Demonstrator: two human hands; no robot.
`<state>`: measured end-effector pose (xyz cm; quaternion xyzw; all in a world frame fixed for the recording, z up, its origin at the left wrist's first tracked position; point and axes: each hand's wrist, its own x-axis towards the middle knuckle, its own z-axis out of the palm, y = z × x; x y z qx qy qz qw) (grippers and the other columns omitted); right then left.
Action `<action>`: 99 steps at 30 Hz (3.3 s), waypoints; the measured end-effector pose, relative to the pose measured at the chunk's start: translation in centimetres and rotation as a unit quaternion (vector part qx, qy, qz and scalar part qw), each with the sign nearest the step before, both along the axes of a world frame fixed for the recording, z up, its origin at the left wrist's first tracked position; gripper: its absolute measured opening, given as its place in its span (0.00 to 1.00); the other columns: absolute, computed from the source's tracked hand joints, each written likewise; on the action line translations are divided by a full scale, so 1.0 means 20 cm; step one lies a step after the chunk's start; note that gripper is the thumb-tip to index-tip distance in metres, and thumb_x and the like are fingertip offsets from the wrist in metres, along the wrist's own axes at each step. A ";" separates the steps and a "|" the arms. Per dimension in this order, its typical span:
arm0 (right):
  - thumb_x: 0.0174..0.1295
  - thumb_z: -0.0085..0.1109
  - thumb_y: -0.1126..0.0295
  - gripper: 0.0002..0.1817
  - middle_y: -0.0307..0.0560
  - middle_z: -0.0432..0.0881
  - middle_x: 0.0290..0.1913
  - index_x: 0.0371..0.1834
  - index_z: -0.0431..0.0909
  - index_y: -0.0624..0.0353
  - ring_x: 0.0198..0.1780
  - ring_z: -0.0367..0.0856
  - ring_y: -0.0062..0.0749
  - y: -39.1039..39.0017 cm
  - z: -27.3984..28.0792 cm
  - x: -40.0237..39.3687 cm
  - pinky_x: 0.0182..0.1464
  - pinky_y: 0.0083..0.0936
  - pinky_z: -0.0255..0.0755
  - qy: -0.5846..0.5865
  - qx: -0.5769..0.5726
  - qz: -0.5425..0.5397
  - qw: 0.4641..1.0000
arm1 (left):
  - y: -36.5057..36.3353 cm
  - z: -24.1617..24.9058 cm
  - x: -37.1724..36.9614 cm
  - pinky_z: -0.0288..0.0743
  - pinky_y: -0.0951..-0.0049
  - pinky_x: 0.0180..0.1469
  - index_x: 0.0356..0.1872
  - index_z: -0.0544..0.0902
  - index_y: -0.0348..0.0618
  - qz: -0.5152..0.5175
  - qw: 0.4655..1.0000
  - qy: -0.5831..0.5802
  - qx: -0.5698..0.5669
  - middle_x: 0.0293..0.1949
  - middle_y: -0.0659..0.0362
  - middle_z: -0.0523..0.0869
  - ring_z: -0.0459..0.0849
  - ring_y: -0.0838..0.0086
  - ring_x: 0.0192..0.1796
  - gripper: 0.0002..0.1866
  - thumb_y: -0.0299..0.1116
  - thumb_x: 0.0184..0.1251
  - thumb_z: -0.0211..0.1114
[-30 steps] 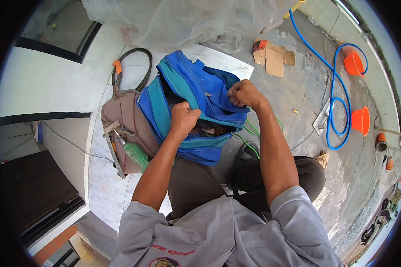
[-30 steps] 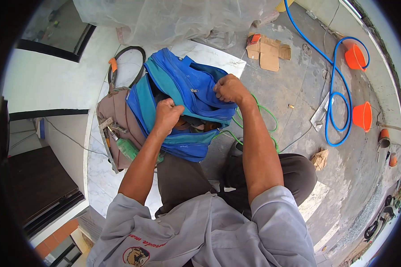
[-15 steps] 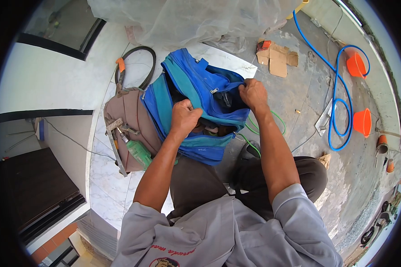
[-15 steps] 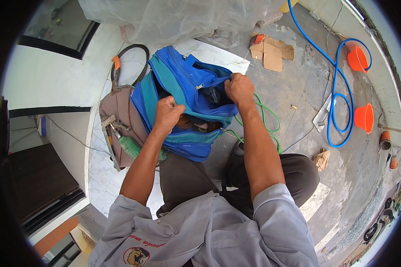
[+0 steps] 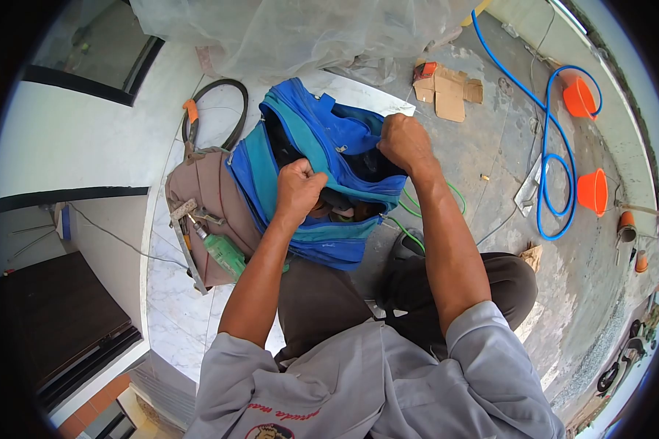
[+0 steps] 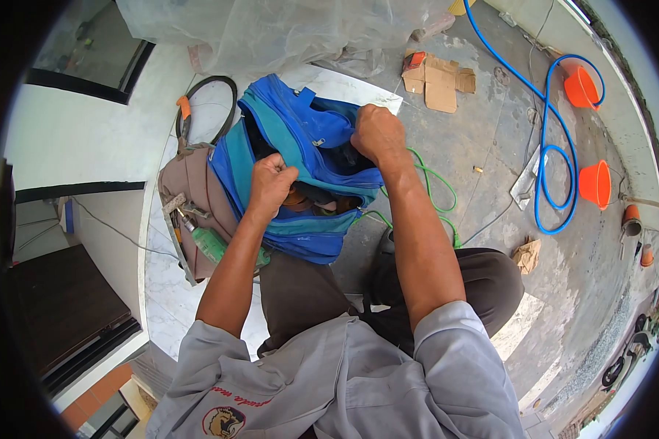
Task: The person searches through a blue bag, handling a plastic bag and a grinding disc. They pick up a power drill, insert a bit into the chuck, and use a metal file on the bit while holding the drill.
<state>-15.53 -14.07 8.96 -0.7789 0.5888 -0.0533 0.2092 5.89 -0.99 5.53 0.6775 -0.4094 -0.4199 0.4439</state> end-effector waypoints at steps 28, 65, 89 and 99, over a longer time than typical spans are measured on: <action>0.62 0.61 0.71 0.07 0.56 0.86 0.38 0.38 0.84 0.62 0.50 0.84 0.52 0.10 -0.20 0.21 0.53 0.44 0.79 -0.118 -0.017 0.161 0.980 | -0.10 0.07 -0.20 0.62 0.75 0.17 0.32 0.84 0.40 0.083 0.978 0.152 0.114 0.26 0.62 0.83 0.73 0.81 0.17 0.18 0.43 0.62 0.83; 0.60 0.65 0.78 0.12 0.58 0.92 0.42 0.46 0.88 0.68 0.44 0.92 0.41 0.02 -0.27 0.03 0.51 0.33 0.82 -0.435 0.144 -0.091 0.884 | -0.56 0.18 -0.15 0.81 0.51 0.45 0.38 0.89 0.42 -0.227 0.897 -0.377 -0.021 0.33 0.46 0.90 0.89 0.46 0.41 0.09 0.36 0.63 0.73; 0.70 0.56 0.64 0.11 0.55 0.89 0.37 0.36 0.85 0.58 0.40 0.90 0.49 0.14 -0.15 0.06 0.46 0.45 0.81 -0.057 -0.120 -0.001 0.991 | -0.71 0.35 -0.08 0.82 0.48 0.50 0.38 0.88 0.36 -0.211 0.827 -0.522 0.002 0.39 0.41 0.91 0.90 0.44 0.44 0.13 0.37 0.68 0.66; 0.69 0.56 0.66 0.09 0.55 0.90 0.40 0.37 0.84 0.58 0.43 0.89 0.51 0.14 -0.12 0.07 0.48 0.47 0.80 -0.070 -0.112 0.022 0.991 | -0.88 0.30 0.26 0.81 0.48 0.50 0.40 0.87 0.39 -0.108 0.835 -0.539 0.018 0.44 0.44 0.90 0.88 0.44 0.48 0.13 0.41 0.69 0.68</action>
